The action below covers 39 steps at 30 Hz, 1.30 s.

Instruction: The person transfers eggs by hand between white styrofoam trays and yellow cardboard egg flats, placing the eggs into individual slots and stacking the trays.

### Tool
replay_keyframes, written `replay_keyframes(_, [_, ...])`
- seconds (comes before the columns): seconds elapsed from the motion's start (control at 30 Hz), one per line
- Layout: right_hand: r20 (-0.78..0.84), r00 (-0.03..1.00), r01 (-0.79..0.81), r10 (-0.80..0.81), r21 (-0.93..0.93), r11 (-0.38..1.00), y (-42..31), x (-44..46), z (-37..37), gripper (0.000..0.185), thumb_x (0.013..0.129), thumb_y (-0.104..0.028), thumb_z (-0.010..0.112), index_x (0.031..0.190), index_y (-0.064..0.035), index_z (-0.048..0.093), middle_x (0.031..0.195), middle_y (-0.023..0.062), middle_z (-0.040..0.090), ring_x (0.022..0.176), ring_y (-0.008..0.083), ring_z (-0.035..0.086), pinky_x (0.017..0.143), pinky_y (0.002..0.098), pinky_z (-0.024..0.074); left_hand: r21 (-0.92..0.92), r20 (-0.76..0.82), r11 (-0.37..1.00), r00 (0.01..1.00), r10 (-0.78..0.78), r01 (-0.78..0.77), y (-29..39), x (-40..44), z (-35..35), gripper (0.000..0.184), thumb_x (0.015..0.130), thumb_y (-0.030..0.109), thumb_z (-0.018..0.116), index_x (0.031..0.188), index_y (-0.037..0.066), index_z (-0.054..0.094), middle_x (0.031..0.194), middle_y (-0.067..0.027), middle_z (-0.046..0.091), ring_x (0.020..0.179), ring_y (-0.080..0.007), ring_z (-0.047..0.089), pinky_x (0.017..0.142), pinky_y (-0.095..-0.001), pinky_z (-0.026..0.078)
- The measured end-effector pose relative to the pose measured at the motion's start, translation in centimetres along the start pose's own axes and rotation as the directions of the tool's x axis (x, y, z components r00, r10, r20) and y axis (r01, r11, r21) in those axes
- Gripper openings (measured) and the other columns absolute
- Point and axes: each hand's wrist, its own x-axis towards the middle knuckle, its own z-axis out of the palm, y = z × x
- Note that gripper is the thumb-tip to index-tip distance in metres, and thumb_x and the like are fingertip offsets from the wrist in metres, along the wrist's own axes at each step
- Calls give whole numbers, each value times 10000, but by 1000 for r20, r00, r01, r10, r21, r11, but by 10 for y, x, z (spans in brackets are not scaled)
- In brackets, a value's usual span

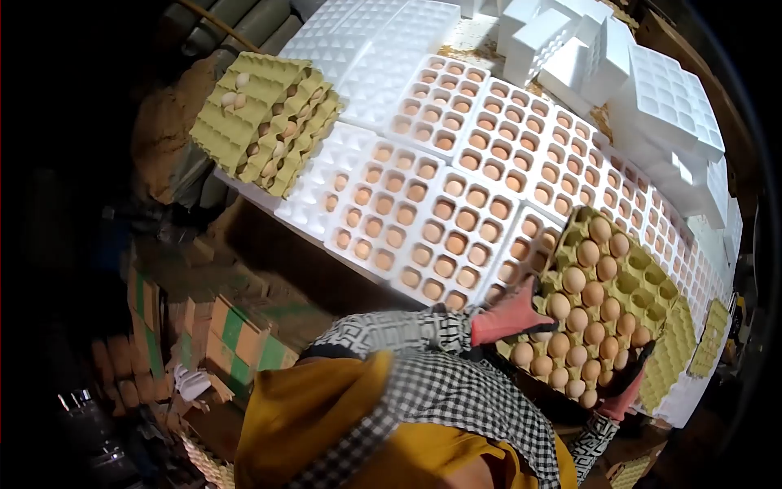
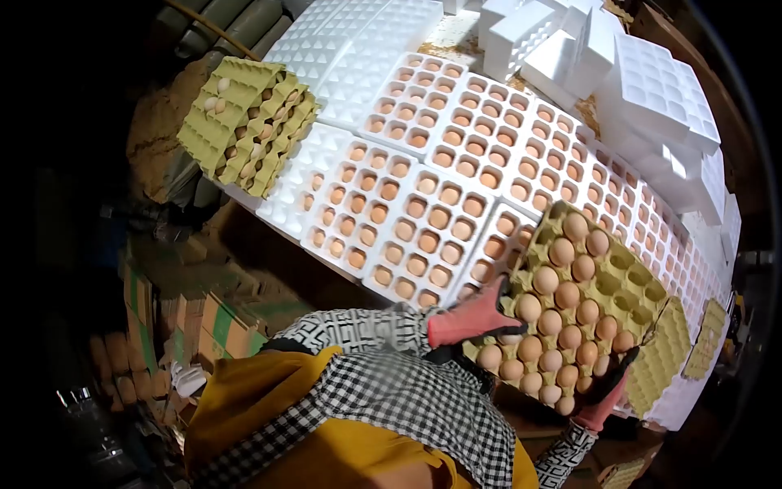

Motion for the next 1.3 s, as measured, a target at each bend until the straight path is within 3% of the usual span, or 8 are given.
replay_keyframes(0.4, [116,960,-259,255,21,966,110,-21,300,429,1018,-355,476,1272,-23,573,1161,11,603,1055,124,534,893,281,452,332,-159,943,984,74,-18,-55,-50,-314,752,845,349,720,1427,27,370,1346,-192,533,1240,-312,523,1018,-397,425])
replay_keyframes(0.53, [-24,996,46,-85,-676,735,69,-34,337,563,885,-414,649,1316,-71,536,1156,141,615,1094,274,566,962,356,434,859,-207,507,955,212,74,-12,-52,-342,826,792,486,727,1421,58,403,1248,-207,573,1142,-351,582,923,-426,481])
replay_keyframes(0.6, [269,783,310,-561,-950,-23,46,-37,351,648,764,-390,770,1306,-107,554,1227,147,600,1182,333,537,989,414,429,763,-266,645,927,266,34,33,-57,-338,844,763,510,735,1398,50,421,1165,-192,605,1015,-348,627,842,-420,509])
replay_keyframes(0.83, [851,521,847,-71,-526,-80,59,14,403,500,777,-275,754,1240,-147,617,1181,88,651,1235,359,504,1076,487,349,909,-123,412,905,407,-62,8,-4,-319,653,814,424,716,1249,-9,494,944,-157,683,874,-312,664,738,-396,502])
replay_keyframes(0.93, [771,619,750,-146,-527,400,42,8,395,457,796,-240,733,1230,-142,629,1130,101,671,1143,323,583,992,420,441,714,-99,677,932,350,-179,27,-26,-333,518,863,299,676,1266,2,537,1047,-179,674,933,-300,675,793,-392,535])
replay_keyframes(1.07, [514,855,64,-73,36,997,18,25,387,338,826,-208,680,1082,8,628,1024,59,662,901,149,625,787,307,520,-641,-220,735,970,101,-221,0,-24,-370,410,923,225,548,1236,-41,548,1135,-107,627,1010,-235,649,879,-355,543])
replay_keyframes(1.17, [551,834,500,7,-763,410,25,31,456,448,863,-267,648,1201,5,542,908,141,691,805,230,679,707,370,537,-115,-156,990,986,60,-78,17,-4,-375,421,877,200,613,1220,-33,542,1144,-86,599,1040,-208,621,869,-334,542])
replay_keyframes(1.3, [619,778,628,109,-763,-149,47,33,503,708,863,-363,620,1455,-68,367,933,149,703,866,280,692,709,409,531,966,-17,247,942,334,-70,30,20,-332,684,693,304,802,1310,192,527,1127,-174,586,1045,-335,620,851,-410,534])
